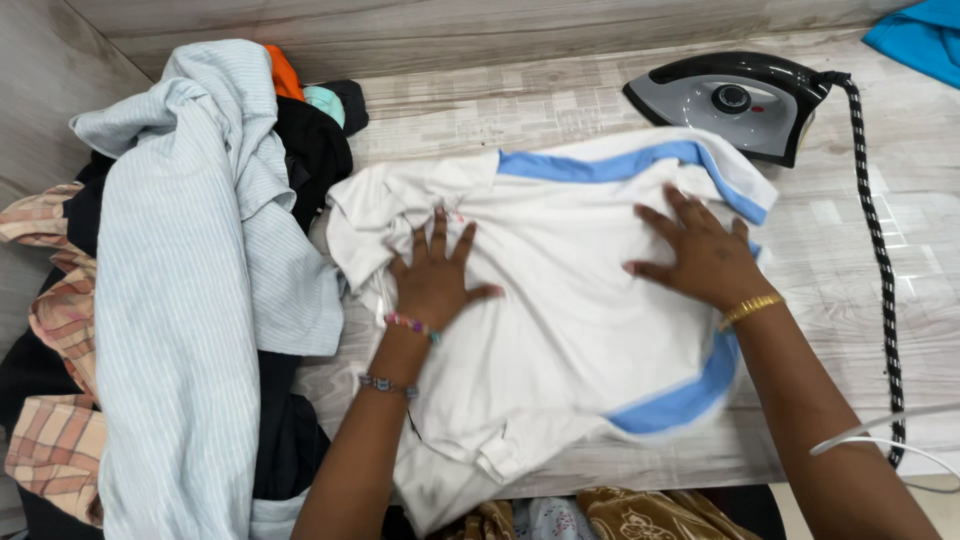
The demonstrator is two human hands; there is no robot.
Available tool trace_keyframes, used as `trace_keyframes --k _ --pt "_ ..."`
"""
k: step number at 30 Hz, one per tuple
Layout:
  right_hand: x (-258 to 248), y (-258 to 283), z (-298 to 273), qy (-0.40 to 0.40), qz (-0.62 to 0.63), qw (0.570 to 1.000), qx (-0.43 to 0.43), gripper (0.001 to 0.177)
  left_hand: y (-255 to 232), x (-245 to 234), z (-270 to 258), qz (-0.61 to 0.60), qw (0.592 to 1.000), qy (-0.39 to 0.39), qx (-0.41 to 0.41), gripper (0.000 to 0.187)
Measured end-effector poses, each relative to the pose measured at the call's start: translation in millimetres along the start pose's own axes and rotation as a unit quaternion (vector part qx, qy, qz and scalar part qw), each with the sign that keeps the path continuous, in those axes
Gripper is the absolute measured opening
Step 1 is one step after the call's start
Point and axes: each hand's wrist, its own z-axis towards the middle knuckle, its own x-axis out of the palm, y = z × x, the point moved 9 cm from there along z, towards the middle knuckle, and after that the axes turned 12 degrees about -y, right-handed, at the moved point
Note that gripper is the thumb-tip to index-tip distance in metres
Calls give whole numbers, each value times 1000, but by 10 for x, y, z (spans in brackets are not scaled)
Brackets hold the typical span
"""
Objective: The person irons a light-colored striped shirt on a table, smoothing the fabric with one hand while moving the iron with the other. They then switch to a white t-shirt with blue trim, flatten it, and continue ironing both sides.
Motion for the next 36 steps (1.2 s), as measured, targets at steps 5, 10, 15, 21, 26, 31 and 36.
trace_keyframes --k 5,10,15,21,26,31,36 --pt "-391 -9 156 -200 109 974 10 67 0 -805 68 108 920 -368 73 68" --pt "-250 -95 -266 -243 32 968 56 69 -357 -320 -437 -84 981 -148 95 82" --pt "-16 -581 -491 -137 29 955 261 82 -151 -125 -647 -42 995 -65 60 110" --pt "-214 -855 -463 -158 69 948 267 46 -48 -37 -967 -10 995 96 15 126" --pt "-868 -151 -562 -434 301 846 70 29 -192 -116 -1073 -15 995 99 31 126" --pt "-448 1638 -736 -69 176 941 -280 38 -260 -195 -1102 -13 993 110 29 113" --pt "-451 1646 -782 -126 184 951 -213 29 -271 -515 -866 -57 998 -25 16 41"
